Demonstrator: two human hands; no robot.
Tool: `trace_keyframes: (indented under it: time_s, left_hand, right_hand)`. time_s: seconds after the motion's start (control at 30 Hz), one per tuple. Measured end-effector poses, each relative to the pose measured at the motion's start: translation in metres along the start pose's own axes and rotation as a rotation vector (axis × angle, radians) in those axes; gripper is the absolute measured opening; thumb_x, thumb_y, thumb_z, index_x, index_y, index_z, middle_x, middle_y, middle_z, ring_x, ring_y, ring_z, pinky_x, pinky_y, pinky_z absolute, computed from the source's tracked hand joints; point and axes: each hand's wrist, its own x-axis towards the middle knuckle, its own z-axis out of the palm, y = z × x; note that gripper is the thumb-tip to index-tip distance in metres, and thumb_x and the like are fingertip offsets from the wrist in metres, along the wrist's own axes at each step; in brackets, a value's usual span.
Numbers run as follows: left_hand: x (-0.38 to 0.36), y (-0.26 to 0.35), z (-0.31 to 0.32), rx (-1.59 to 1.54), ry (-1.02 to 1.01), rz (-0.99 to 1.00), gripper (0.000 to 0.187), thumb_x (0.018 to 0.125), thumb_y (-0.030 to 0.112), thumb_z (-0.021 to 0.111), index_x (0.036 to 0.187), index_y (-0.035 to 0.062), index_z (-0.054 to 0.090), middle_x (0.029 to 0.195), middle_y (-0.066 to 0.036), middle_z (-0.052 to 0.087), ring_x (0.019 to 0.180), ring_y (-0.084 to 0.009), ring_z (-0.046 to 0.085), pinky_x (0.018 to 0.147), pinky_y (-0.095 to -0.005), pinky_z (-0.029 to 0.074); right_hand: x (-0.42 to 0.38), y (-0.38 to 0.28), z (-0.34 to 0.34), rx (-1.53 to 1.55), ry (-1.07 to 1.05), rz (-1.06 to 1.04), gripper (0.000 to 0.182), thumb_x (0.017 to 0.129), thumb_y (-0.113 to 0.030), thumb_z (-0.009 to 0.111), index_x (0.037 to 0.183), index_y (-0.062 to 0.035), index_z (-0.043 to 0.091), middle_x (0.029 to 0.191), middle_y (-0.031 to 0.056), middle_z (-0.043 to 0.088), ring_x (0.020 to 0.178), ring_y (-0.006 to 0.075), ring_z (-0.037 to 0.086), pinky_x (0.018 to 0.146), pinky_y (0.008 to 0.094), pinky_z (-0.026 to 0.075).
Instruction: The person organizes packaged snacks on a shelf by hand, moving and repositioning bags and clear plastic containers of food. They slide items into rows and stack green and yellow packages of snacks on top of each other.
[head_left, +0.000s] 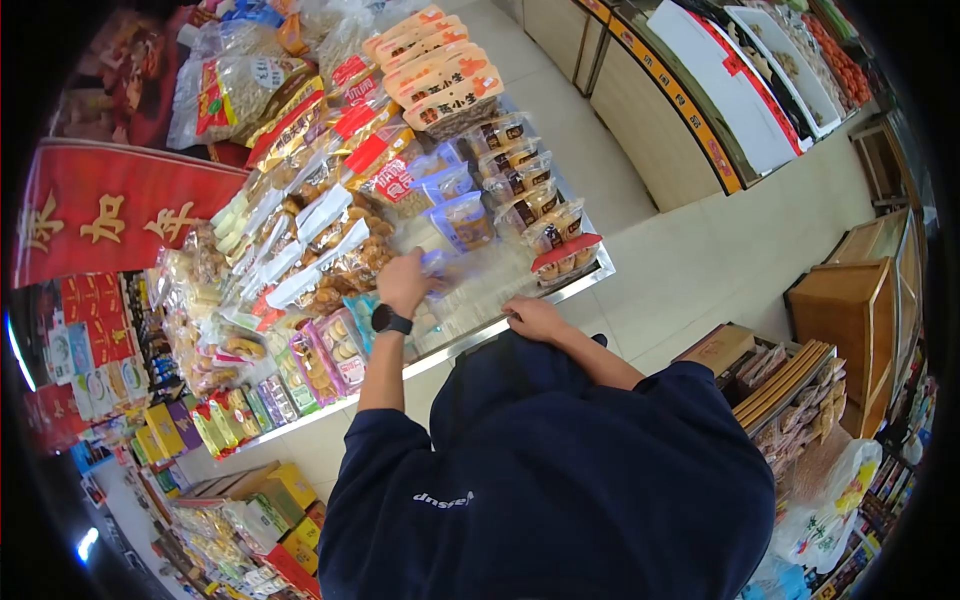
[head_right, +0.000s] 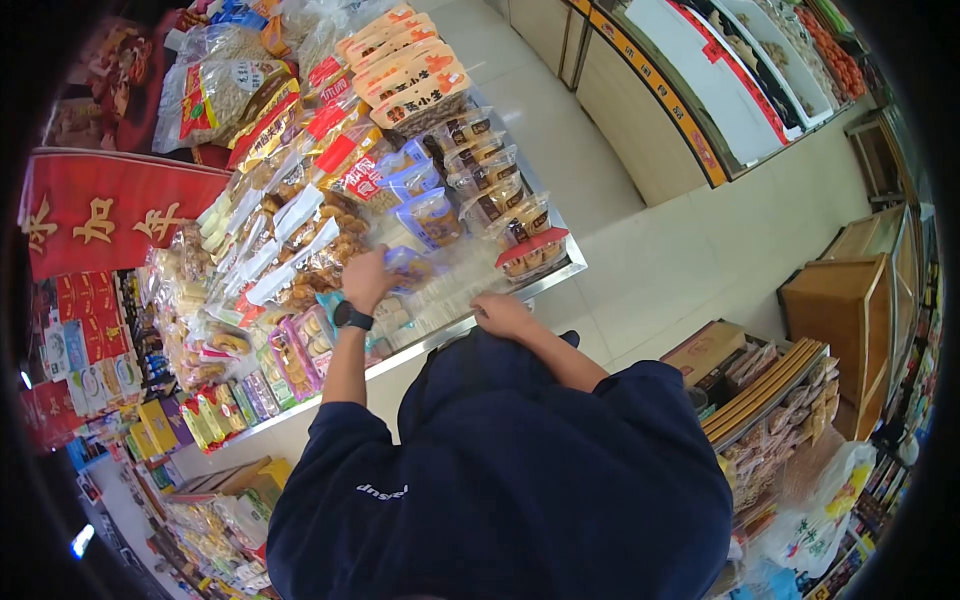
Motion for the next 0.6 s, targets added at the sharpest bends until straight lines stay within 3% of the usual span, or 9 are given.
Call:
trace_keyframes:
  time_s: [0.07,0.17,0.27,0.3,0.43,0.53,0.6]
  left_hand:
    - [0.008,-0.022,-0.018,0.064,0.037,-0.032,0.041,0.072,0.031,0.085,0.103,0.011,0.067,0.086,-0.013,0.073,0.084,-0.036,0.072,0.069,-0.0494,0.056]
    - [0.042,-0.036,-0.03,0.047,0.011,-0.145,0.044,0.075,0.023,0.083,0.115,0.0103,0.067,0.098,-0.017,0.074,0.095,-0.0369,0.071,0.08,-0.0492,0.056]
    - [0.082,-0.059,-0.005,0.014,0.118,0.026,0.042,0.078,0.019,0.079,0.117,0.0095,0.066,0.1,-0.018,0.074,0.097,-0.0387,0.07,0.082,-0.05,0.055]
    - [0.094,-0.065,0.003,-0.047,0.072,0.089,0.045,0.079,0.017,0.078,0.12,0.0084,0.064,0.106,-0.019,0.073,0.102,-0.0394,0.068,0.085,-0.0501,0.054]
    - [0.118,-0.068,0.024,-0.038,0.055,-0.015,0.052,0.078,0.015,0.079,0.125,0.006,0.06,0.115,-0.021,0.07,0.109,-0.0384,0.066,0.091,-0.0489,0.054]
    - [0.113,-0.06,0.021,0.034,0.294,0.063,0.055,0.077,0.013,0.08,0.128,0.0055,0.059,0.112,-0.021,0.071,0.109,-0.0393,0.066,0.092,-0.049,0.053]
    - [0.119,-0.065,0.023,0.032,0.223,0.112,0.056,0.077,0.011,0.08,0.128,0.0073,0.059,0.11,-0.019,0.07,0.106,-0.0386,0.066,0.091,-0.0485,0.054]
  right_hand:
    - [0.0,0.0,0.0,0.016,0.004,-0.005,0.03,0.088,-0.02,0.061,0.114,-0.0071,0.069,0.113,0.0165,0.069,0.106,0.0365,0.066,0.091,0.0461,0.053]
    - [0.0,0.0,0.0,0.016,-0.012,-0.002,0.03,0.088,-0.02,0.06,0.115,-0.0073,0.069,0.113,0.0164,0.069,0.106,0.0365,0.066,0.091,0.046,0.053]
    - [0.002,-0.001,0.0,0.009,-0.009,-0.003,0.03,0.088,-0.02,0.061,0.114,-0.0075,0.069,0.114,0.0159,0.069,0.106,0.0363,0.066,0.091,0.046,0.053]
    - [0.0,0.0,0.001,0.007,-0.006,0.0,0.03,0.088,-0.02,0.061,0.114,-0.0076,0.069,0.114,0.0158,0.069,0.106,0.0363,0.066,0.091,0.046,0.053]
    - [0.0,0.001,0.001,-0.036,0.0,-0.028,0.029,0.089,-0.021,0.061,0.113,-0.0072,0.069,0.113,0.0155,0.069,0.106,0.0364,0.066,0.091,0.0466,0.053]
    - [-0.001,0.0,0.004,-0.061,0.002,-0.017,0.029,0.089,-0.021,0.06,0.113,-0.007,0.068,0.113,0.0152,0.068,0.106,0.0365,0.065,0.09,0.047,0.053]
    - [-0.002,0.0,0.006,-0.061,0.006,-0.008,0.03,0.088,-0.021,0.06,0.113,-0.0071,0.068,0.112,0.0149,0.068,0.106,0.0364,0.065,0.09,0.0472,0.053]
